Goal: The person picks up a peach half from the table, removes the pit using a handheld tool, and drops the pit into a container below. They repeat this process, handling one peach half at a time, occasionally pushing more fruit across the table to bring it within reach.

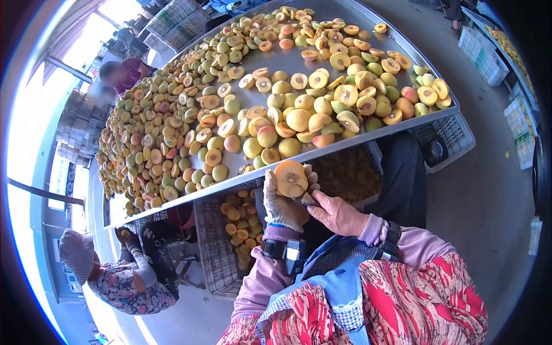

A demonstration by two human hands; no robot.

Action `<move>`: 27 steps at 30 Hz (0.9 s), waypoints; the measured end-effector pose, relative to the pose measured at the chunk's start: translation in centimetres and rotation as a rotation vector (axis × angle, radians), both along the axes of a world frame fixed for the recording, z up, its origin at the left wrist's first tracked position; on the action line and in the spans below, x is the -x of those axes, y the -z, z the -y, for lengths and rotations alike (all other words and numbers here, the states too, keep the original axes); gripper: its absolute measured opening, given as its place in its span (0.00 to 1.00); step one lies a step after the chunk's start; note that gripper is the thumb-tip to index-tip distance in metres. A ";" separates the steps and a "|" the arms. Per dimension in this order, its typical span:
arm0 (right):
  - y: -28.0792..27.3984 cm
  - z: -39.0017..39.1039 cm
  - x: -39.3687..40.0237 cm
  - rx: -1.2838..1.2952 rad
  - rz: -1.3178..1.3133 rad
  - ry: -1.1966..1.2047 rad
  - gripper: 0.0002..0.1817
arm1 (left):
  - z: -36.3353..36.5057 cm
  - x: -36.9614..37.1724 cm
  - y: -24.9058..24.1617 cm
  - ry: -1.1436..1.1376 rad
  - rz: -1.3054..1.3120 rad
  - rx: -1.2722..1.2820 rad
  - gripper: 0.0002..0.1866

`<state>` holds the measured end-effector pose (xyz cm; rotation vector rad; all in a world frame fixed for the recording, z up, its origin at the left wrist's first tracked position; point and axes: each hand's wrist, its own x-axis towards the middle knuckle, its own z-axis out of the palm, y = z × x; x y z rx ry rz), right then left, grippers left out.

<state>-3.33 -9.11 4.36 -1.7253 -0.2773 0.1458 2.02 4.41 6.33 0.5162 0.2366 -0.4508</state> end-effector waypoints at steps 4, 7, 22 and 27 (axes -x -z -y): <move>0.4 1.7 1.2 0.197 -0.016 -0.048 0.16 | 1.1 1.4 1.7 -0.037 -0.160 -0.097 0.32; 2.4 2.6 2.4 0.208 -0.008 -0.044 0.17 | 2.8 2.3 2.4 -0.061 -0.187 -0.086 0.29; 4.8 8.0 3.1 0.316 -0.064 -0.010 0.15 | 4.7 1.9 6.2 0.120 -0.249 -0.121 0.30; 5.5 8.7 2.6 0.443 -0.210 0.006 0.15 | 5.6 1.5 6.2 0.045 -0.308 -0.215 0.25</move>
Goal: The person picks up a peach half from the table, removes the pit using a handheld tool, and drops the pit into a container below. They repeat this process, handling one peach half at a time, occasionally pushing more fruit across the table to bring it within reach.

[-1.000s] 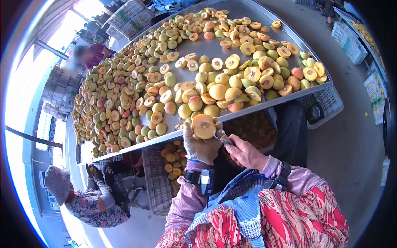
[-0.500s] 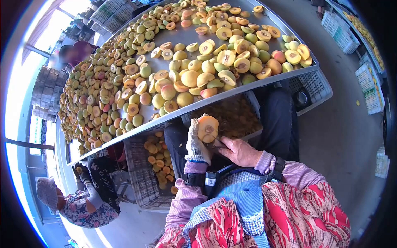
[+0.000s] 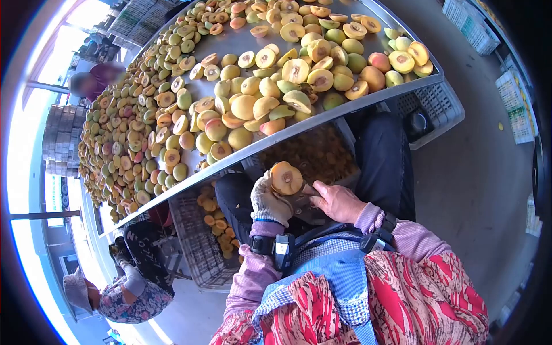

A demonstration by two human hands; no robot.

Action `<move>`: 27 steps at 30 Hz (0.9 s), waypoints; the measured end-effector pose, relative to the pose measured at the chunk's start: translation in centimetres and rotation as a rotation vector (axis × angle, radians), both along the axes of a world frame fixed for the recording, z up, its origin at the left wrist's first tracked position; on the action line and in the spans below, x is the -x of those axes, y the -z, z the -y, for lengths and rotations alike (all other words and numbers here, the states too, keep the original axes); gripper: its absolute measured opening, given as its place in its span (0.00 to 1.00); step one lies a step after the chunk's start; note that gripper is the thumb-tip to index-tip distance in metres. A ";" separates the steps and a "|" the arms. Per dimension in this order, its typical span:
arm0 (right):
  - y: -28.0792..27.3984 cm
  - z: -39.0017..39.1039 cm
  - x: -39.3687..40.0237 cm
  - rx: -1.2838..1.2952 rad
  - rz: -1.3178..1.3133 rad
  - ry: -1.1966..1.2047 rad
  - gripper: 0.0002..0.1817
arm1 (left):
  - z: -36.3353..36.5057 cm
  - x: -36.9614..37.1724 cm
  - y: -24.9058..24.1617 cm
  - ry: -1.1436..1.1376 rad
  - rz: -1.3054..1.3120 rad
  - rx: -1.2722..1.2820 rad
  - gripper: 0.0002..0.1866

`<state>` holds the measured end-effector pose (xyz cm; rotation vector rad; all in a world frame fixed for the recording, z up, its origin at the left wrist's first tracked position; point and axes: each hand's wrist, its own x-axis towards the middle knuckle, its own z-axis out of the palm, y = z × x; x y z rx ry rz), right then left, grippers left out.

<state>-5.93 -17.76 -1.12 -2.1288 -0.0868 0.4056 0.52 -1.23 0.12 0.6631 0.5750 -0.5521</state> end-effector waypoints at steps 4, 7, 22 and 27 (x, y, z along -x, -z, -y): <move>1.7 -1.2 -0.5 -0.303 0.074 0.154 0.15 | 0.7 -0.3 1.0 -0.116 -0.034 -0.052 0.20; 1.7 -2.2 -1.2 -0.337 0.103 0.153 0.16 | 1.4 -0.4 1.3 -0.170 0.051 -0.128 0.19; 2.3 -3.0 -1.4 -0.337 -0.047 0.124 0.15 | 2.4 -0.3 3.4 -0.357 0.084 -0.234 0.20; 2.0 -3.3 -1.4 -0.548 -0.072 0.116 0.18 | 1.9 -0.3 4.8 -0.428 0.138 -0.384 0.18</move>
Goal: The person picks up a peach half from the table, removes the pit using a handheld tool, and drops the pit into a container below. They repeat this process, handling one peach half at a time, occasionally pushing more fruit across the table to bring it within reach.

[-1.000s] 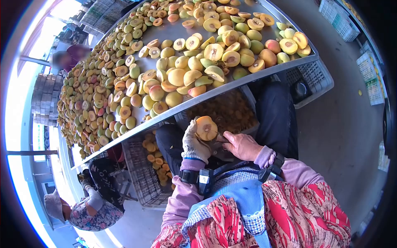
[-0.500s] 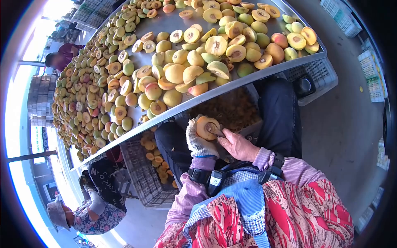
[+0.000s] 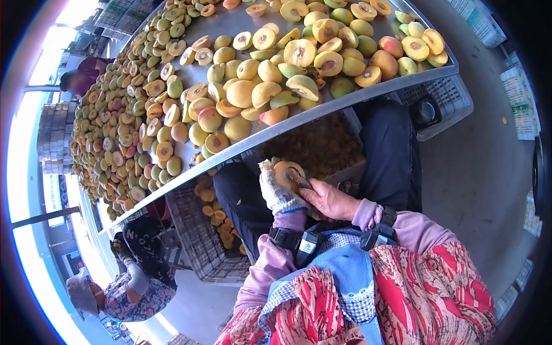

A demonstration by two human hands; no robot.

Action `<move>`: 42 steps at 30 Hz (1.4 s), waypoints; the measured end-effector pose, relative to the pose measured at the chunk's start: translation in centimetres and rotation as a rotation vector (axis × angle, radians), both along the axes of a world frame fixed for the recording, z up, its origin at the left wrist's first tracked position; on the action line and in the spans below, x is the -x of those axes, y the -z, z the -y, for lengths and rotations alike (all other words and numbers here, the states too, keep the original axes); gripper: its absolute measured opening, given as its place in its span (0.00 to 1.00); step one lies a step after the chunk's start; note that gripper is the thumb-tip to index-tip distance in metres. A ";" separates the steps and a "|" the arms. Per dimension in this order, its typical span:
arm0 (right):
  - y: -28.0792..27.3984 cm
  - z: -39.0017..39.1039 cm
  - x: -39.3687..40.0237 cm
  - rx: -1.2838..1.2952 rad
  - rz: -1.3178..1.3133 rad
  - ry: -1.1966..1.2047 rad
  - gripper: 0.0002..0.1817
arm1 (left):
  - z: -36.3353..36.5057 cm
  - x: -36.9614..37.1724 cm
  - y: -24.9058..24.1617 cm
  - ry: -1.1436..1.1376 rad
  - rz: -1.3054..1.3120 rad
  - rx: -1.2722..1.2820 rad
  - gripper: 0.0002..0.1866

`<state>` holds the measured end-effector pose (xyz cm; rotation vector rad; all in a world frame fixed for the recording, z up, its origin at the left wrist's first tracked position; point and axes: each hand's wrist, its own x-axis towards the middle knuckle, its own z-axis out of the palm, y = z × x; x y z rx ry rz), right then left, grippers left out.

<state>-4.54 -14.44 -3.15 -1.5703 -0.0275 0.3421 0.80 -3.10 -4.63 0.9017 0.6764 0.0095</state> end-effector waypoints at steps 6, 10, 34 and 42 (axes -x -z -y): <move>-2.6 1.2 -0.8 -0.205 -0.473 -0.193 0.18 | 0.6 0.8 -1.4 0.043 0.217 -0.345 0.12; -1.0 0.4 0.1 -0.084 -0.154 -0.077 0.18 | 0.0 0.6 -1.1 0.052 0.029 -0.077 0.13; 1.0 -0.9 0.1 0.028 0.091 0.094 0.19 | -0.3 0.7 0.4 0.046 0.110 0.055 0.19; -0.4 0.3 -0.3 -0.265 -0.430 -0.177 0.18 | 0.2 0.8 -0.6 0.029 0.277 -0.417 0.13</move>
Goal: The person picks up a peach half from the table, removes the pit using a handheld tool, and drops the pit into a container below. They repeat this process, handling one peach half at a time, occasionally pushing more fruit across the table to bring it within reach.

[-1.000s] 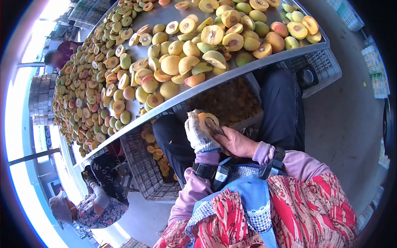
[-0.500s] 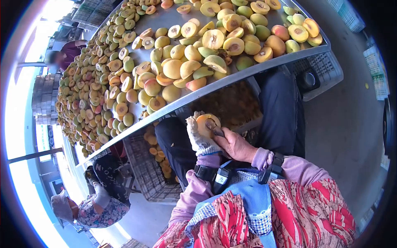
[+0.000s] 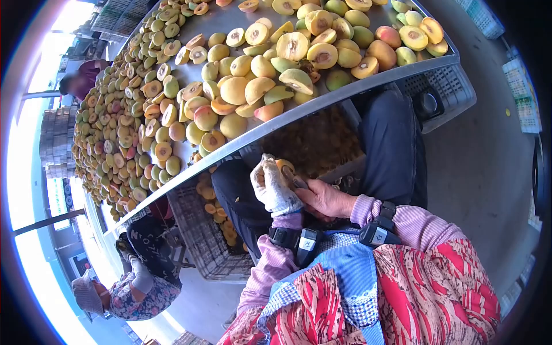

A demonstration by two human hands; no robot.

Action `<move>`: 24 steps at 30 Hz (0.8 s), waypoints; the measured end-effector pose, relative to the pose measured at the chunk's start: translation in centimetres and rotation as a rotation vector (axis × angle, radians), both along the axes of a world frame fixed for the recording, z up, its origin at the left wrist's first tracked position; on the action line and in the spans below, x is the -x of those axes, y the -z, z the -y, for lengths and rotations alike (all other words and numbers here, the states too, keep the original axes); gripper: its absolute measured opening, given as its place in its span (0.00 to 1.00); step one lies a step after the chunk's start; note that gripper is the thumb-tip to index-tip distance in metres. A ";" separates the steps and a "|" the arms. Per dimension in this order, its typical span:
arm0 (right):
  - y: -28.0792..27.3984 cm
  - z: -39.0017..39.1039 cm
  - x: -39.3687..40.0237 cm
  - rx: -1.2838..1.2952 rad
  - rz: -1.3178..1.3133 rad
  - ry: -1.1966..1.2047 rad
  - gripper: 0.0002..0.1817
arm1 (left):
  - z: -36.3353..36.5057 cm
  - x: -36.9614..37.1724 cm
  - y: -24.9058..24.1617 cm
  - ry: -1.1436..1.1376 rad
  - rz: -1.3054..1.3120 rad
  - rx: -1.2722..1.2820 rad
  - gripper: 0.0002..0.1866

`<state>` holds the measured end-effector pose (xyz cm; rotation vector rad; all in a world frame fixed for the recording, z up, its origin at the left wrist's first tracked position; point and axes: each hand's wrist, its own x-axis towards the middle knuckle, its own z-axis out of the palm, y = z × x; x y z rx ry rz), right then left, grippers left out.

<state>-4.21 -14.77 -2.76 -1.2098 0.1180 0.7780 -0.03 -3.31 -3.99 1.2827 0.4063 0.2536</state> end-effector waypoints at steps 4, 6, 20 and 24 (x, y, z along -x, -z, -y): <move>0.5 -0.2 0.3 0.015 0.048 -0.009 0.19 | -0.4 0.1 -0.6 0.070 -0.097 0.012 0.12; 1.4 -0.5 0.7 0.059 0.176 0.033 0.19 | -0.2 -0.5 -2.7 0.045 -0.362 0.414 0.12; -1.3 1.3 1.4 -0.007 -0.054 -0.136 0.18 | -2.6 -0.9 -2.3 0.488 -0.547 0.502 0.15; -0.2 1.2 1.4 0.091 0.027 -0.199 0.18 | -2.0 -0.3 -1.9 0.435 -0.465 0.390 0.18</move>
